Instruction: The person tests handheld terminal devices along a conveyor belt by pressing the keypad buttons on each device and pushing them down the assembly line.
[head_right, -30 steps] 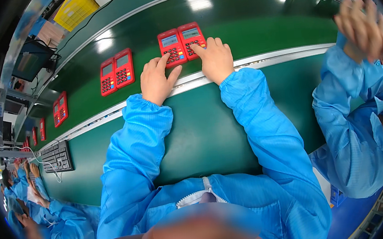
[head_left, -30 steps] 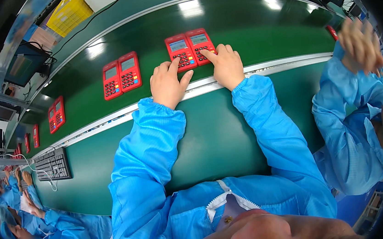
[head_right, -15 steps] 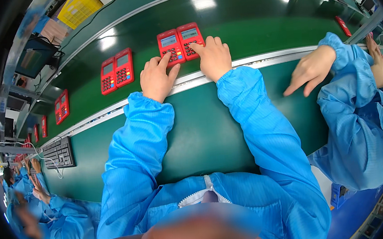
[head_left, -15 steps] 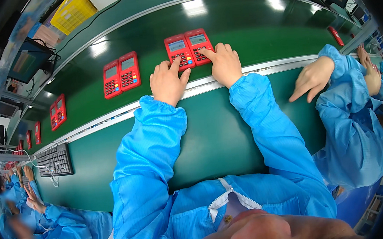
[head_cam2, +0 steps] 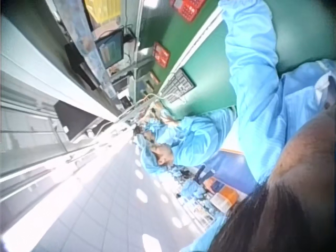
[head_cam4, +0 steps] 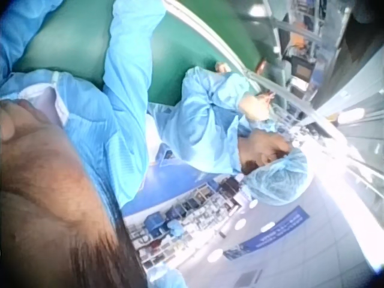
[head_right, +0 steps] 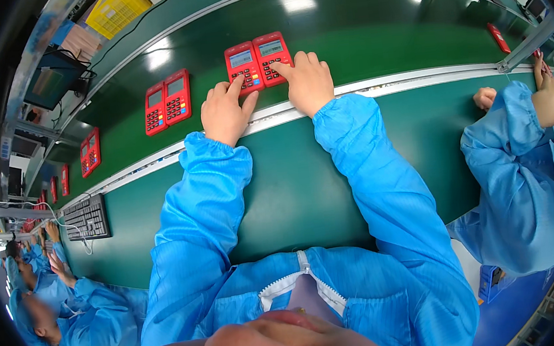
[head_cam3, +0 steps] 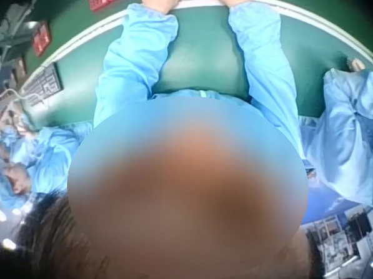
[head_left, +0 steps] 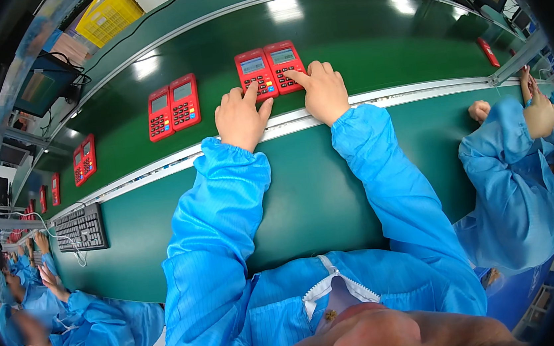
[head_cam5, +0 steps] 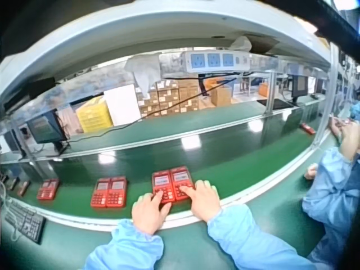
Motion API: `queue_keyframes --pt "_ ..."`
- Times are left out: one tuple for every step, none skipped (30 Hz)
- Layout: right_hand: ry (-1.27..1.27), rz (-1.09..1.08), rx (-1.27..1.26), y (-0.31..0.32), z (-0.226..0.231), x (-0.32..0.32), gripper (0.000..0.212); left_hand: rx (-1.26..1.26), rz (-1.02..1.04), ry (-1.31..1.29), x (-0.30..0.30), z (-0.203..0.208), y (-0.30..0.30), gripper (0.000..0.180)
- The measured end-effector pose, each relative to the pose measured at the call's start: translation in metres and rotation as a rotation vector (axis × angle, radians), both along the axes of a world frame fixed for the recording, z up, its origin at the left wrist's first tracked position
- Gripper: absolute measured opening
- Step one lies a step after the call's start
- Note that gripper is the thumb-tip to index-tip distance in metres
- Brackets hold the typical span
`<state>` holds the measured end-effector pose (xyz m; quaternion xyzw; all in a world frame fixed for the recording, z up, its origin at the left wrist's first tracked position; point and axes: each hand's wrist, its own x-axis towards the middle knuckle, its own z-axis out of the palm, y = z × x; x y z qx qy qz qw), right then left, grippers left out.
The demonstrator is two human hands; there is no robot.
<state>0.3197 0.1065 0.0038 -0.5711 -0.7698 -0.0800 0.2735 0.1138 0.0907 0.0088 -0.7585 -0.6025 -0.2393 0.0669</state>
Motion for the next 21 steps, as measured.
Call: queue_keyframes --pt "0.002 0.002 -0.002 -0.001 -0.005 -0.002 0.046 -0.002 0.002 0.002 -0.001 -0.004 -0.001 0.052" --pt "-0.024 -0.007 -0.021 -0.003 -0.010 -0.004 0.046 -0.013 0.001 -0.001 -0.002 -0.009 -0.004 0.052" --pt "-0.051 -0.017 -0.041 -0.006 -0.015 -0.006 0.047 -0.024 -0.001 -0.005 -0.003 -0.014 -0.006 0.053" --pt "-0.054 -0.006 -0.016 -0.007 -0.019 -0.008 0.054 -0.026 0.000 -0.004 -0.005 -0.019 -0.007 0.053" --pt "-0.054 -0.005 -0.018 -0.007 -0.022 -0.009 0.054 -0.005 0.000 -0.004 -0.007 -0.024 -0.008 0.054" --pt "-0.052 0.009 -0.025 -0.008 -0.024 -0.009 0.054 0.012 0.000 -0.002 -0.006 -0.025 -0.010 0.054" --pt "-0.050 0.023 -0.032 -0.009 -0.026 -0.009 0.054 0.007 0.000 -0.001 -0.006 -0.025 -0.010 0.054" --pt "-0.049 0.022 -0.036 -0.009 -0.028 -0.008 0.054 -0.026 0.015 0.005 -0.006 -0.025 -0.010 0.055" --pt "-0.056 0.026 -0.037 -0.008 -0.027 -0.009 0.051 -0.060 0.030 0.009 -0.006 -0.023 -0.010 0.055" --pt "-0.063 0.030 -0.037 -0.007 -0.026 -0.010 0.049 -0.063 0.029 0.008 -0.007 -0.022 -0.009 0.055" --pt "-0.064 0.029 -0.040 -0.005 -0.025 -0.010 0.049 -0.060 0.030 0.004 -0.008 -0.020 -0.008 0.055" --pt "-0.056 0.023 -0.033 -0.002 -0.023 -0.012 0.049 -0.052 0.032 0.002 -0.009 -0.019 -0.006 0.055" --pt "-0.048 0.016 -0.025 0.000 -0.021 -0.013 0.049 -0.050 0.033 0.002 -0.010 -0.018 -0.006 0.055" --pt "-0.047 0.017 -0.023 -0.001 -0.020 -0.013 0.049 -0.064 0.029 0.000 -0.009 -0.018 -0.006 0.055" --pt "-0.056 0.010 -0.037 -0.003 -0.021 -0.015 0.049 -0.079 0.026 -0.002 -0.010 -0.019 -0.006 0.056" --pt "-0.065 0.003 -0.052 -0.005 -0.022 -0.016 0.049 -0.078 0.029 -0.001 -0.011 -0.020 -0.007 0.056" --pt "-0.064 0.006 -0.050 -0.006 -0.023 -0.017 0.049 -0.053 0.026 0.008 -0.012 -0.022 -0.009 0.056" --pt "-0.058 0.019 -0.038 -0.008 -0.023 -0.015 0.051 -0.029 0.020 0.015 -0.011 -0.022 -0.011 0.057" --pt "-0.051 0.032 -0.027 -0.009 -0.024 -0.013 0.053 -0.029 0.020 0.014 -0.010 -0.022 -0.011 0.057" --pt "-0.052 0.032 -0.027 -0.009 -0.025 -0.013 0.053 -0.034 0.023 0.009 -0.010 -0.022 -0.011 0.057" --pt "-0.053 0.033 -0.020 -0.009 -0.026 -0.015 0.053 -0.039 0.027 0.006 -0.011 -0.023 -0.011 0.058"
